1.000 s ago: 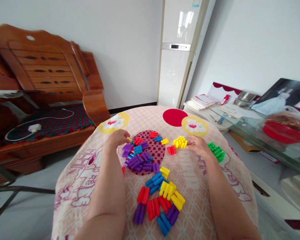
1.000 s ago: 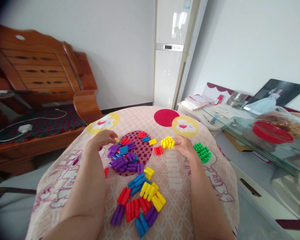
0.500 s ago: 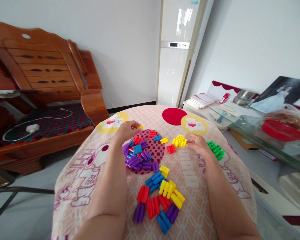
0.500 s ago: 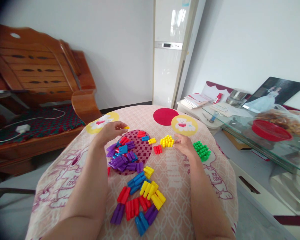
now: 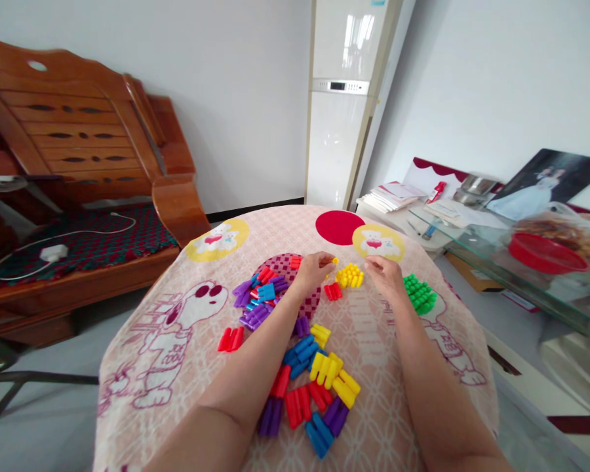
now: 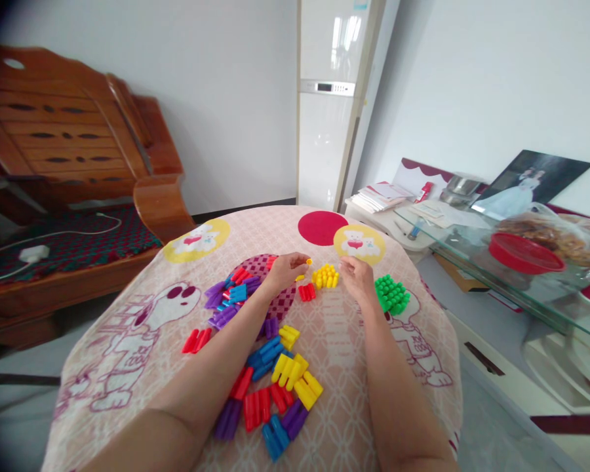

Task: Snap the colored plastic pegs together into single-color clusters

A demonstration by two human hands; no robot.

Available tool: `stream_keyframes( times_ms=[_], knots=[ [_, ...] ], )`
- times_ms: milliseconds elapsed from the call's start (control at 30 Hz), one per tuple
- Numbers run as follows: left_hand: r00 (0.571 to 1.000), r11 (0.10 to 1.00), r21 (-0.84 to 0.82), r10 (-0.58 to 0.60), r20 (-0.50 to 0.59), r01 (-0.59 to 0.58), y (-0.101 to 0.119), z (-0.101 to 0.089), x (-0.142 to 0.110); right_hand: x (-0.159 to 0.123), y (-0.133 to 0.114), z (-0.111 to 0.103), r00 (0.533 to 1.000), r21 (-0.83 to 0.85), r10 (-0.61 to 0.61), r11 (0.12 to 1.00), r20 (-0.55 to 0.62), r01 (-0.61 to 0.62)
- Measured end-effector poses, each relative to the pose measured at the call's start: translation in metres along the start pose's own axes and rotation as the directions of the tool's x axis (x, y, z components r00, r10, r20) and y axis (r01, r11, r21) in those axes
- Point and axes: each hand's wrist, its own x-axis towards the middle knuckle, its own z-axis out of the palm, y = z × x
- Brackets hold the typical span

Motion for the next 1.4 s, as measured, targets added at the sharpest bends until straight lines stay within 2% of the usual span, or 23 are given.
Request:
stream_keyframes(
  times_ms=[133,267,500,633,867,1167,1267,1400],
  knots=[
    [1.0,0.991,0.133,0.018,-0.026,-0.014,-0.004,0.01,0.004,-0.003,0.008,0.006,1.0,-0.014,0.013,1.0,0.014,-0.013],
    [0.995,0.963,0.252,0.082,0.057,-0.093,-0.002,0.013,0.004,-0.004,0.014,0.01,0.999,-0.041,0.032,0.999,0.03,-0.031],
    [0.964,0.921,0.299,0.207,0.17,-0.25,-0.002,0.014,0.001,-0.004,0.015,0.011,0.999,-0.06,0.031,0.998,0.035,-0.029],
    [0.952,0.881,0.367,0.248,0.18,-0.299,-0.002,0.014,0.0,-0.005,0.013,0.011,0.998,-0.06,0.043,0.997,0.036,-0.041],
    [0.983,0.828,0.53,0.166,0.074,-0.18,-0.008,0.007,0.001,-0.004,0.015,0.011,0.998,-0.055,0.052,0.997,0.032,-0.05],
    [0.98,0.751,0.631,0.118,0.162,-0.195,-0.007,0.007,0.0,-0.005,0.016,0.011,0.998,-0.041,0.063,0.997,0.028,-0.062],
    [0.993,0.813,0.57,0.095,0.073,-0.12,-0.005,0.007,-0.001,-0.004,0.015,0.01,0.997,-0.042,0.07,0.997,0.032,-0.068],
    [0.996,0.918,0.397,0.052,-0.071,-0.02,-0.003,0.008,0.001,-0.004,0.015,0.01,0.996,-0.037,0.076,0.997,0.036,-0.075]
  ],
)
